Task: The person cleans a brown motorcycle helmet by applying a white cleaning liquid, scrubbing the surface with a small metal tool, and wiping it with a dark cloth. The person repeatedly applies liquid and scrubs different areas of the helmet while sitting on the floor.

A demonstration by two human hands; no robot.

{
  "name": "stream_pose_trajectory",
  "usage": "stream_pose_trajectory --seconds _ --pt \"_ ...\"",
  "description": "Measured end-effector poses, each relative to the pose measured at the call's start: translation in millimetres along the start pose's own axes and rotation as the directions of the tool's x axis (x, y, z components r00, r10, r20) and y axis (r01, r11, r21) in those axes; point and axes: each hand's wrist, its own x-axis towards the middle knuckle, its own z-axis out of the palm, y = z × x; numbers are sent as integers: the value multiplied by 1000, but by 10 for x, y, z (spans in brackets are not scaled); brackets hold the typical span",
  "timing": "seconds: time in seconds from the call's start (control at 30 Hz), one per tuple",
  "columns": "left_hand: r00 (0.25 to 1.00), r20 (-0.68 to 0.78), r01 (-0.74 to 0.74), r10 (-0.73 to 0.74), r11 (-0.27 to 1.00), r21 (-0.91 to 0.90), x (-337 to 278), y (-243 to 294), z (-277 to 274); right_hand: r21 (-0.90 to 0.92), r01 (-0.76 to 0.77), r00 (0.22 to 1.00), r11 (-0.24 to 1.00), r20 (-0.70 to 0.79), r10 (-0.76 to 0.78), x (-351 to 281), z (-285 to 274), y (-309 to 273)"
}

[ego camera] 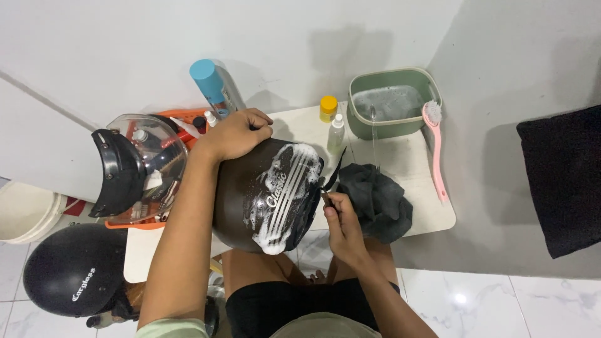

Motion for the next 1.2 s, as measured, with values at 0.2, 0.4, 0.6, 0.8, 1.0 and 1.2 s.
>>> stream_pose_trajectory --seconds 0.2,0.4,0.6,0.8,1.0,1.2 --pt "1000 8 5 -5 1000 -14 -9 7 -8 -8 21 1000 1000 -21 -21 58 58 20" --pt "1000 14 2 -2 1000 -16 30 -32 -3 18 20 999 1000 -28 -20 67 123 -22" --pt "1000 11 10 -10 1000 -7 -28 24 -20 11 0 999 1000 -33 0 71 142 -6" --pt "1000 3 5 -5 1000 -2 -14 39 -23 20 -19 998 1000 -62 20 47 135 48" --pt "1000 4 13 -13 1000 4 4 12 -9 -5 -39 995 999 -93 38 44 110 63" --pt "1000 5 14 -14 1000 23 25 4 -9 16 -137 979 990 -150 138 15 -34 215"
